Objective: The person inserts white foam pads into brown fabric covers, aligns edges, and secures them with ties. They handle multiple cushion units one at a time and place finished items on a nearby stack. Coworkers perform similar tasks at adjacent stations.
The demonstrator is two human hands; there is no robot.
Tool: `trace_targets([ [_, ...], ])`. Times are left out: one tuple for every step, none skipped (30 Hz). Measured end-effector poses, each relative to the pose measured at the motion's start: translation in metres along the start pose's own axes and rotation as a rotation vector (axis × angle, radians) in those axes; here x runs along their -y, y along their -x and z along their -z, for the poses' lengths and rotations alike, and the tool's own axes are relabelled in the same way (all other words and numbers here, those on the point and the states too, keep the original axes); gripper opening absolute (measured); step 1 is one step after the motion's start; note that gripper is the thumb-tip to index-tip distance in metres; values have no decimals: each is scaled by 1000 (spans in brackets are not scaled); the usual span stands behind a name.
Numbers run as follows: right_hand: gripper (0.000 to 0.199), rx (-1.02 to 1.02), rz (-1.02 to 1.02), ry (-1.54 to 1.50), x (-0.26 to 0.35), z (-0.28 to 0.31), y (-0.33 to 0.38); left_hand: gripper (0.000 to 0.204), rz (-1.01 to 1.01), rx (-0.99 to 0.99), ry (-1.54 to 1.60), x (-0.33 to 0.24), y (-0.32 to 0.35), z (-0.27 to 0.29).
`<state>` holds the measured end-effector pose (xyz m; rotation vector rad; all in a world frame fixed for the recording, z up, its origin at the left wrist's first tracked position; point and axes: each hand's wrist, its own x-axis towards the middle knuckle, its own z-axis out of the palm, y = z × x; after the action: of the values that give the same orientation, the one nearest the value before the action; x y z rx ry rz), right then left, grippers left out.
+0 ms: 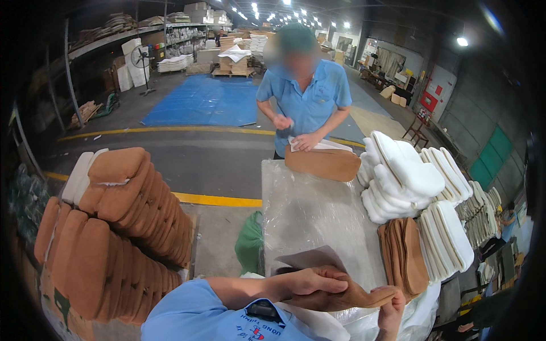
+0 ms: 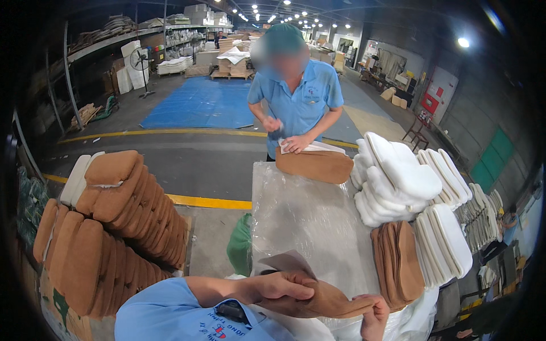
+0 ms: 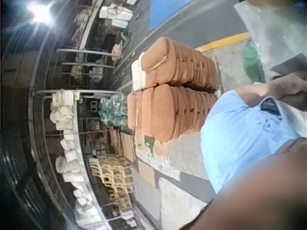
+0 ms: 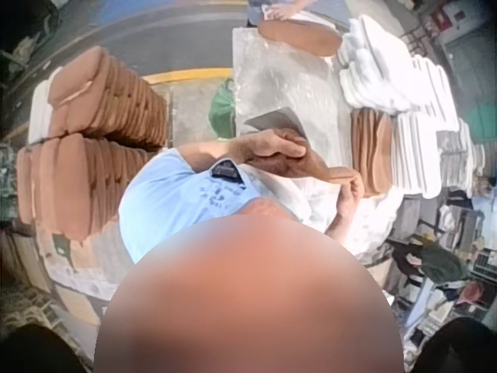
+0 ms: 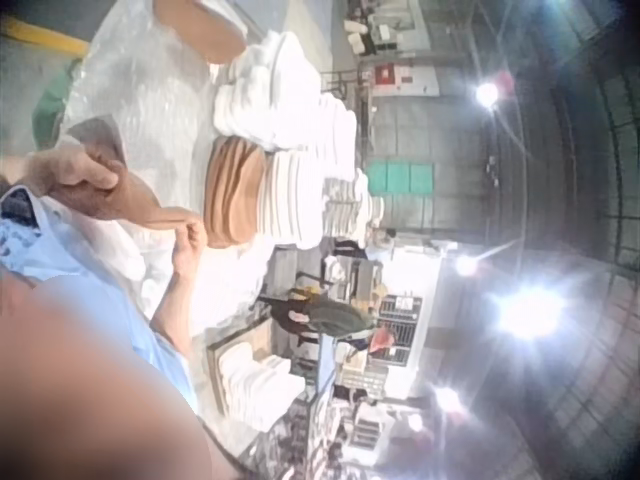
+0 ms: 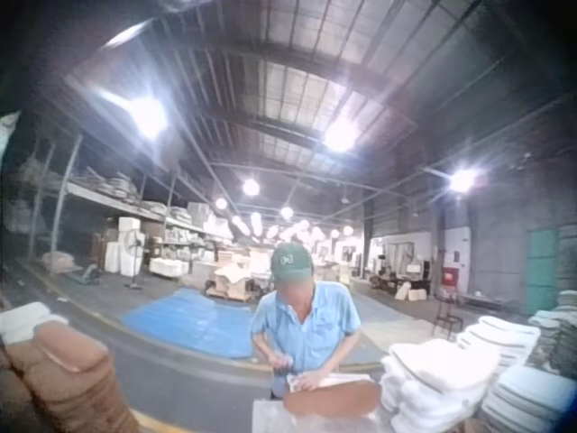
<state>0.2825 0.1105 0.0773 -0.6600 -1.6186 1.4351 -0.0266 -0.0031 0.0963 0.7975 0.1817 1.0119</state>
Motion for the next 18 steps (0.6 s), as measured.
trace_targets([
  [17,-27,25,29,-2,-13,-2,37,-42,73,80,4,1,2],
  [20,-28,61,-20,-12,-16,-3,35,-44,-30,112,11,4,1],
  [21,-23,64,-29,-19,-19,-4,34,-69,-34,147,13,6,5],
  [22,-19,68,-38,-24,-22,-4,33,-93,-36,183,14,8,11],
  [23,-16,71,-46,-28,-22,-3,31,-117,-37,220,16,9,15],
  [24,-36,50,-47,-32,-21,-1,29,-96,-124,215,16,10,15],
  [23,-56,31,-66,-37,-19,1,29,-86,-131,175,15,9,16],
  [22,-76,11,-86,-42,-17,4,29,-76,-139,134,12,9,18],
  [21,-94,-10,-110,-49,-15,6,29,-67,-151,92,11,9,20],
  [22,-139,-87,-127,-55,-8,11,32,-70,-183,103,10,10,22],
  [24,-182,-166,-148,-60,2,15,36,-71,-220,111,9,11,24],
  [28,-227,-243,-174,-72,18,23,41,-69,-257,116,8,10,25],
  [40,-357,-366,-131,-86,36,34,44,-79,-300,86,5,10,21],
  [54,-494,-485,-91,-101,62,50,47,-81,-337,49,-1,9,14],
  [93,-616,-666,-53,-113,105,80,50,-77,-344,14,-8,3,10],
  [72,-758,-732,8,-122,139,114,52,-51,-347,7,-9,0,12],
  [65,-818,-769,-164,-89,201,149,52,-99,-290,58,-19,11,15],
  [69,-824,-722,-115,-28,243,206,53,-137,-187,108,-29,19,17],
])
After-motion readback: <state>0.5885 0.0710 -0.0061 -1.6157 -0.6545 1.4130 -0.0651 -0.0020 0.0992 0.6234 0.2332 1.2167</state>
